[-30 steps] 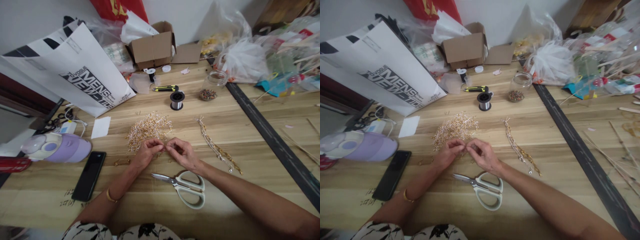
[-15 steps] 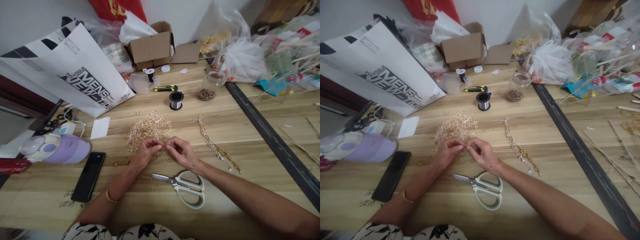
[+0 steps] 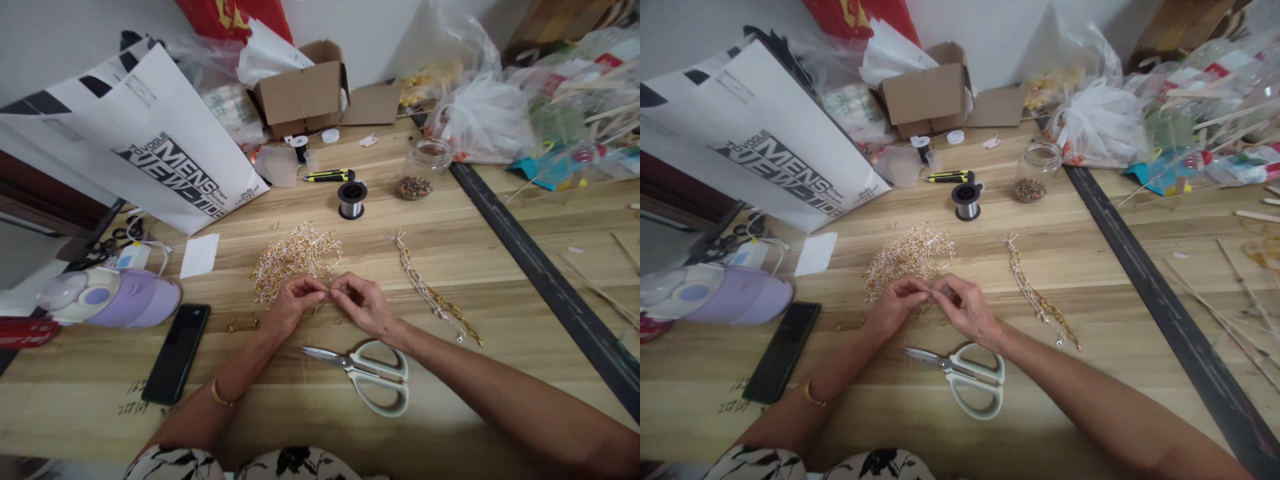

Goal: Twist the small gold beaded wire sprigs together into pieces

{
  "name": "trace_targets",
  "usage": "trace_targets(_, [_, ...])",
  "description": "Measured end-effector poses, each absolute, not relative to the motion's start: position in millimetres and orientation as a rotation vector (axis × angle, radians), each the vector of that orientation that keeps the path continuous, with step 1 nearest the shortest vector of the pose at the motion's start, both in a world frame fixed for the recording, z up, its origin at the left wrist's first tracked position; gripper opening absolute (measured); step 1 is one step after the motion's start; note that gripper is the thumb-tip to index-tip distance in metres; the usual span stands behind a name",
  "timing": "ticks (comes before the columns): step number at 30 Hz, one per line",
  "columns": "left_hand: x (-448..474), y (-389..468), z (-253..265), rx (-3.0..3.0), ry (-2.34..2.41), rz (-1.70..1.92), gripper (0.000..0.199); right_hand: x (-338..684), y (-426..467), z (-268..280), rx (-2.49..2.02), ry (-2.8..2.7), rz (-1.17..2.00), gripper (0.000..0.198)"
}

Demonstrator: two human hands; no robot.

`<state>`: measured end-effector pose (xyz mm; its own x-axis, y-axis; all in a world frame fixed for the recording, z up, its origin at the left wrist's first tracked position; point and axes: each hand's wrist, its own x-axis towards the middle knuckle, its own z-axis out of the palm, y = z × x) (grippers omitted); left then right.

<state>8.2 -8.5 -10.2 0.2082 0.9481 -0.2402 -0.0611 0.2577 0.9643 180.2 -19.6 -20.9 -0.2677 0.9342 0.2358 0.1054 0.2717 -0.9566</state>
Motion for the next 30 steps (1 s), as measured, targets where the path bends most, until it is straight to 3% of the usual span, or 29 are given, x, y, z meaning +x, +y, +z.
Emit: trace_targets(30, [7.4, -8.8, -11.8, 1.185, 1.133, 0.905, 0.015, 180.5, -19.9, -24.0, -0.934, -1.665, 1.204, 0.014])
